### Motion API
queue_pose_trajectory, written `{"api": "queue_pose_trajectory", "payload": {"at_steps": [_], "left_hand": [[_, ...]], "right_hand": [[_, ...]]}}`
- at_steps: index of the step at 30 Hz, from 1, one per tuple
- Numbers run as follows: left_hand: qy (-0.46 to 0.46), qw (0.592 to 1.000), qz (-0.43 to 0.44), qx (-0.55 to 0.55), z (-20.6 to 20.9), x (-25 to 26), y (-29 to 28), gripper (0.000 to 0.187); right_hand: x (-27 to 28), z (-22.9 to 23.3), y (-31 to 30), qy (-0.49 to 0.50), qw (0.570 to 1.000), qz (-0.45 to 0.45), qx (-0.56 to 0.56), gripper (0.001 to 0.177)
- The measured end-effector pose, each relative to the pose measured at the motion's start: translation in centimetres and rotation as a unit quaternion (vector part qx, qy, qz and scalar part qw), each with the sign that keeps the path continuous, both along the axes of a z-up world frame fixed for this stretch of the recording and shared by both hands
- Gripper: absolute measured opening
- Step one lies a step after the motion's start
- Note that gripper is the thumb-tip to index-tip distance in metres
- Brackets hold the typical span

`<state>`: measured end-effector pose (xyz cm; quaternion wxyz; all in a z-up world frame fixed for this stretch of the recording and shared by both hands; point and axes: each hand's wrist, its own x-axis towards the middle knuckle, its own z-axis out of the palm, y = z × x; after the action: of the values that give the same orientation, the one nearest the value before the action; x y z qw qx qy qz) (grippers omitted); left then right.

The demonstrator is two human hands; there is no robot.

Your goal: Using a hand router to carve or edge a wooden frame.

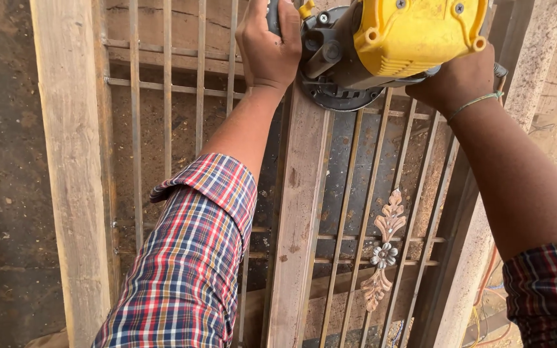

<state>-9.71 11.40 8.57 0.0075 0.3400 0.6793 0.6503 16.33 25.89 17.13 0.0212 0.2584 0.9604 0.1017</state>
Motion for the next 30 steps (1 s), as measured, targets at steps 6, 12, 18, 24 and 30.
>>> {"api": "queue_pose_trajectory", "payload": {"at_steps": [6,12,18,24,30], "left_hand": [[0.009,1.0,0.009,0.008,-0.3,-0.5,0.6,0.022],[0.028,0.999,0.019,0.007,-0.7,-0.7,1.3,0.029],[0.018,0.999,0.029,-0.022,-1.5,-1.0,2.2,0.033],[-0.015,0.998,0.014,-0.064,-1.6,-1.2,2.6,0.043],[0.009,0.999,0.017,-0.032,-2.4,-1.6,3.2,0.05]], "right_hand": [[0.0,-0.2,0.7,0.03,0.999,0.022,-0.011,0.045],[-0.4,-0.2,1.3,0.024,1.0,0.019,-0.003,0.05],[-2.5,2.2,0.3,0.026,1.0,0.014,0.008,0.056],[-1.1,0.1,1.9,0.032,0.999,0.022,0.018,0.05],[-1.6,0.1,2.3,0.013,0.999,0.012,0.043,0.048]]}}
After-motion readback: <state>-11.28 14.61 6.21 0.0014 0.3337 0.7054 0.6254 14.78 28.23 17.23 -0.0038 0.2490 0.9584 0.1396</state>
